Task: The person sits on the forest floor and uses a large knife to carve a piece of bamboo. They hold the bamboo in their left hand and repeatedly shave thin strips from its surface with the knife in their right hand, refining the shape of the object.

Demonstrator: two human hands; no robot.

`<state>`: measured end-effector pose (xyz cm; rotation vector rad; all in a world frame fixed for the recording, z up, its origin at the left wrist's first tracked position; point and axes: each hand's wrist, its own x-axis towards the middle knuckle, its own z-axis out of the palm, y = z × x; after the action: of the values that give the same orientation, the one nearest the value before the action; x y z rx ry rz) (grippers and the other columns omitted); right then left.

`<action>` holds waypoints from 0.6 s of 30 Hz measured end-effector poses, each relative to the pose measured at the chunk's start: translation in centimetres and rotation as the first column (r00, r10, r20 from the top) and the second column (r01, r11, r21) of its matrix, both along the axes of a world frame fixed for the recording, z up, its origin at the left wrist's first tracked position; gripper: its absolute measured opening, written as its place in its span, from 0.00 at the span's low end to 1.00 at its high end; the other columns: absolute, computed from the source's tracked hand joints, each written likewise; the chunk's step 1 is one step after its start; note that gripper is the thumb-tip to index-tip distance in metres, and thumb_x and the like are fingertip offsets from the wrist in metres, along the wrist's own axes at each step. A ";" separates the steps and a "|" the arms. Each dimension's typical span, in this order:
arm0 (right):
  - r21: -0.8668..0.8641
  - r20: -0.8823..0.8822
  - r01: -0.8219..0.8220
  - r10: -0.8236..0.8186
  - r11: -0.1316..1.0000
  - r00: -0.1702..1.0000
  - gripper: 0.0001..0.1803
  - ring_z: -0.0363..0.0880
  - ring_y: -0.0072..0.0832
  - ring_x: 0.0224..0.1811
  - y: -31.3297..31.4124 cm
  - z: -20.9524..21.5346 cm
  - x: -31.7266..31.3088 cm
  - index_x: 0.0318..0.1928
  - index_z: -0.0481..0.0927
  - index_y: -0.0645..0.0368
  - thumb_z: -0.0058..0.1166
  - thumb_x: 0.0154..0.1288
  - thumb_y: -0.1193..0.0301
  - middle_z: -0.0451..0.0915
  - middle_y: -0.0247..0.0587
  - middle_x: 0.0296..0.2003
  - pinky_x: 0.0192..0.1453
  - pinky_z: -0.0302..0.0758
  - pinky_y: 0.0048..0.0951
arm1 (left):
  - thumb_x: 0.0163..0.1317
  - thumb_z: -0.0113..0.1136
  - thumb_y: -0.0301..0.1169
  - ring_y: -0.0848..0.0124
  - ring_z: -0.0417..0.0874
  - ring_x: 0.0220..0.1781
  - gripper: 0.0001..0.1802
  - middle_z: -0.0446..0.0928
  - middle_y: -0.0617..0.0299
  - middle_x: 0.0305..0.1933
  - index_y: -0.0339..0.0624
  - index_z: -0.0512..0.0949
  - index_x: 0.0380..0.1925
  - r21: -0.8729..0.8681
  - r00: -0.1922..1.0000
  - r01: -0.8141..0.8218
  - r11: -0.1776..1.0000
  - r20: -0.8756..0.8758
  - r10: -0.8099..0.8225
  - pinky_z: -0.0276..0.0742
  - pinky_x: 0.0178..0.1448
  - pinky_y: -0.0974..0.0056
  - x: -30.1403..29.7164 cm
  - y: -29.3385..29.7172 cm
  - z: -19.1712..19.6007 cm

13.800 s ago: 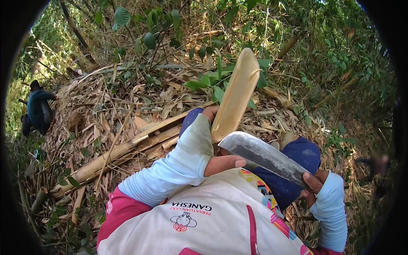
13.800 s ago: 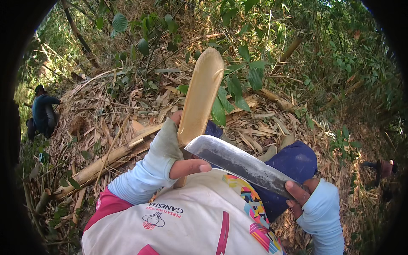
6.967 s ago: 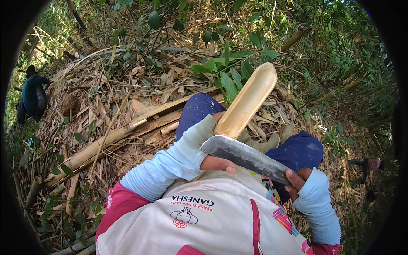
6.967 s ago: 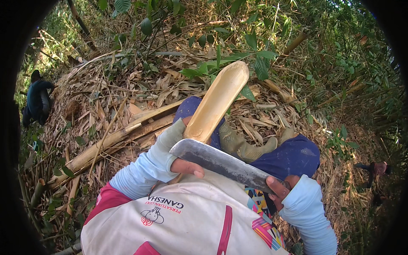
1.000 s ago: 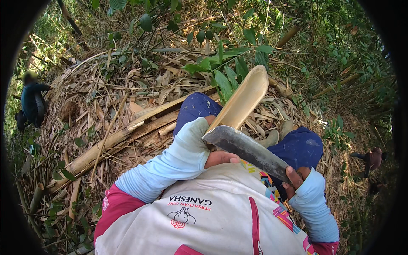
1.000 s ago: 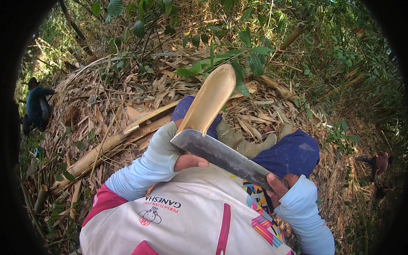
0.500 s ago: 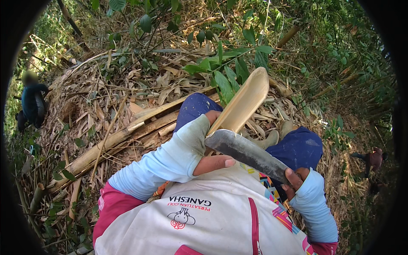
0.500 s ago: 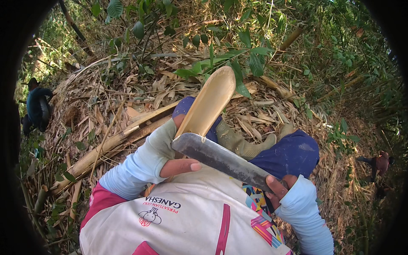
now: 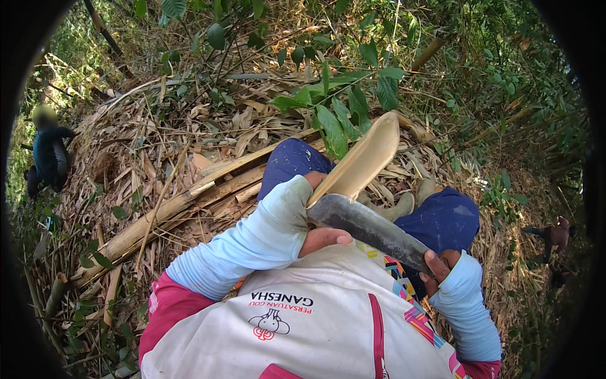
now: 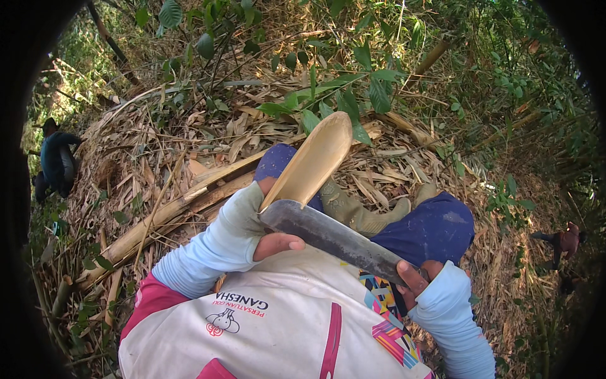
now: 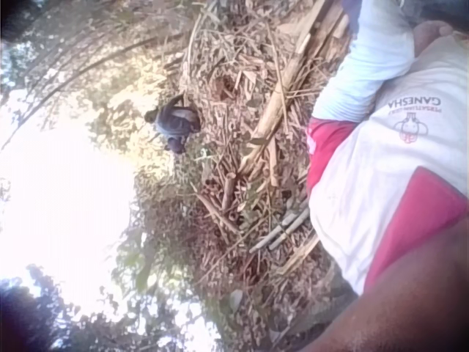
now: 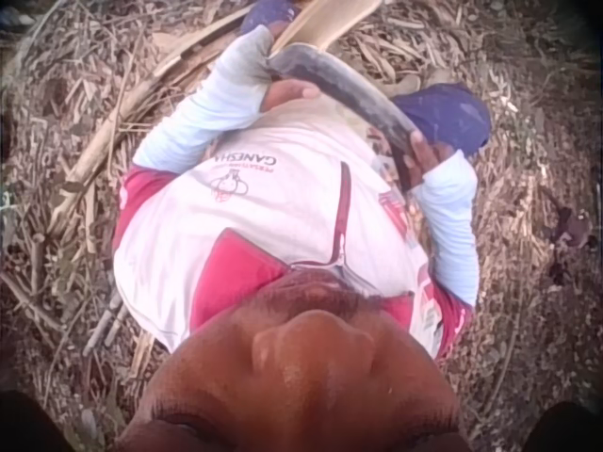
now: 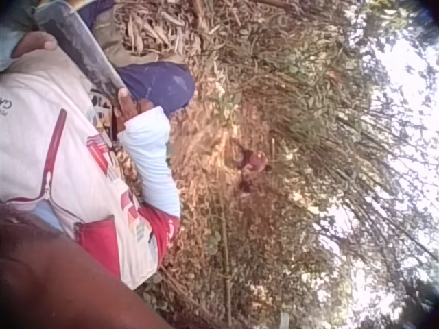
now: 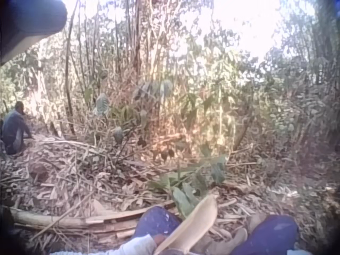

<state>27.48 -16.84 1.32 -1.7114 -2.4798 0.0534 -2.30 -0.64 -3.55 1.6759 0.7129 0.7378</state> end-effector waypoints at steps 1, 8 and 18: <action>0.003 -0.001 0.005 -0.005 1.000 1.000 0.44 0.69 0.37 0.17 -0.1 -0.1 0.0 0.64 0.68 0.47 0.68 0.41 0.77 0.70 0.39 0.22 0.19 0.62 0.39 | 0.47 0.79 0.43 0.71 0.80 0.36 0.31 0.79 0.57 0.33 0.36 0.74 0.44 0.012 1.000 -0.010 1.000 -0.016 0.010 0.76 0.41 0.65 0.0 0.0 -0.4; 0.037 0.019 0.018 -0.019 0.999 1.000 0.45 0.68 0.37 0.17 -0.3 -0.2 -0.3 0.65 0.67 0.46 0.68 0.41 0.76 0.68 0.39 0.22 0.19 0.61 0.39 | 0.47 0.78 0.46 0.72 0.79 0.34 0.30 0.79 0.58 0.31 0.37 0.75 0.40 0.029 0.998 -0.061 0.998 -0.021 0.061 0.75 0.39 0.65 0.2 -0.2 -0.1; 0.084 -0.020 0.078 -0.077 0.993 0.997 0.45 0.68 0.37 0.18 -0.6 -1.0 -0.7 0.65 0.67 0.48 0.67 0.41 0.77 0.68 0.40 0.23 0.19 0.62 0.38 | 0.47 0.78 0.47 0.72 0.79 0.35 0.31 0.81 0.56 0.33 0.36 0.78 0.43 -0.019 0.993 -0.118 0.993 0.005 0.118 0.75 0.40 0.65 1.1 0.1 -1.5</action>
<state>26.80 -17.49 0.31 -1.7626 -2.3654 -0.0444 -1.18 -0.56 -5.03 1.6245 0.8177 0.8163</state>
